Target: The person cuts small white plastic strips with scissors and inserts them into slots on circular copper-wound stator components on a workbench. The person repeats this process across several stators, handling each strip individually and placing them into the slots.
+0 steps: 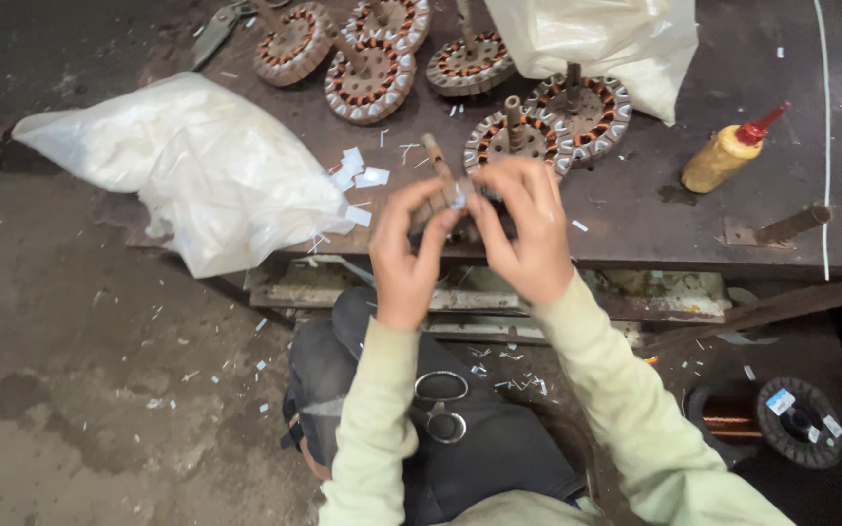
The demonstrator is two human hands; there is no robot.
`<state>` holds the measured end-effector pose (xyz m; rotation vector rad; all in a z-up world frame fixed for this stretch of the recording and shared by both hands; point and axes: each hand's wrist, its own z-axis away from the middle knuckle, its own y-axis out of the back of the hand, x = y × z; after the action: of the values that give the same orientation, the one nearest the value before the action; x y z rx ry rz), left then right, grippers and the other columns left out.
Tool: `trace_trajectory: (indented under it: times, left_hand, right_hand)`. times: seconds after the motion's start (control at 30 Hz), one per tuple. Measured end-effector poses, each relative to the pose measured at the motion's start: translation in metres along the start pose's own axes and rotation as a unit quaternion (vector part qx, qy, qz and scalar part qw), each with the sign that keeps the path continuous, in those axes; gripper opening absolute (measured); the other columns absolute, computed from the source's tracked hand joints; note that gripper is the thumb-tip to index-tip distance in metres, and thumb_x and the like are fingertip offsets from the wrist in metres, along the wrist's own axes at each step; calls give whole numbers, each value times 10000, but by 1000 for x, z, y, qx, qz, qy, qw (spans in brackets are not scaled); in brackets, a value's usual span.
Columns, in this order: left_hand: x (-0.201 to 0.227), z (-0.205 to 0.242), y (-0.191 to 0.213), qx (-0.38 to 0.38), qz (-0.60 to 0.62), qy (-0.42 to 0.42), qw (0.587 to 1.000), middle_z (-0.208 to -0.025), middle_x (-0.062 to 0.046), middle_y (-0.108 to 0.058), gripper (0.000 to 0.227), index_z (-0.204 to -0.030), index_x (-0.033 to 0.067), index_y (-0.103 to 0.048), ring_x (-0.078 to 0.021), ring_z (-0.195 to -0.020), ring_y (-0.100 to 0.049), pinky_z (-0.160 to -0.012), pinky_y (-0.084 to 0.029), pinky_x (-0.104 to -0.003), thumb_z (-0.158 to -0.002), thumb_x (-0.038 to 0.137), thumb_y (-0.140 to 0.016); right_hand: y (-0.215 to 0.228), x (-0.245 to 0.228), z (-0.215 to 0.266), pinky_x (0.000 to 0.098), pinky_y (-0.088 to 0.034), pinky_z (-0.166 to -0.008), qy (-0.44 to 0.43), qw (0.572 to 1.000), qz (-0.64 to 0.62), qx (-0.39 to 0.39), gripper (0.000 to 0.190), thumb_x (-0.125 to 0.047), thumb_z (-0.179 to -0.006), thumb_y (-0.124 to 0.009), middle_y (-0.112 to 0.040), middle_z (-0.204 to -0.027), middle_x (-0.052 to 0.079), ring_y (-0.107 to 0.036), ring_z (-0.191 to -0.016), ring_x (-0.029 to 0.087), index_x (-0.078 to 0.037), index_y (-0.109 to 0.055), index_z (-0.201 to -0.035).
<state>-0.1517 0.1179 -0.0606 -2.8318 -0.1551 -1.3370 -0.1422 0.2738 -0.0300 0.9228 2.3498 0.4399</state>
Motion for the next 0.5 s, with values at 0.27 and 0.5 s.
trace_trajectory:
  times: [0.27, 0.5]
  left_hand:
    - [-26, 11, 36, 41, -352, -27, 935, -1267, -252, -591, 347, -1250, -52, -604, -446, -1137, -574, -982, -468, -483, -918, 34, -655]
    - [-49, -8, 39, 32, -394, 53, 917, -1113, -208, -630, 316, -1165, -7, -677, -419, -965, -635, -810, -506, -481, -854, 41, -712]
  right_hand:
    - [-28, 10, -29, 457, -456, -1063, 15, 999, 20, -29, 408, -92, -1019, -652, -589, -1337, 190, -562, -1220, 379, -4, -571, -1409]
    - [-17, 8, -6, 513, -389, -1134, 1, 995, 93, 29, 494, -112, -1014, -654, -523, -1457, 263, -488, -1329, 447, 17, -523, -1472]
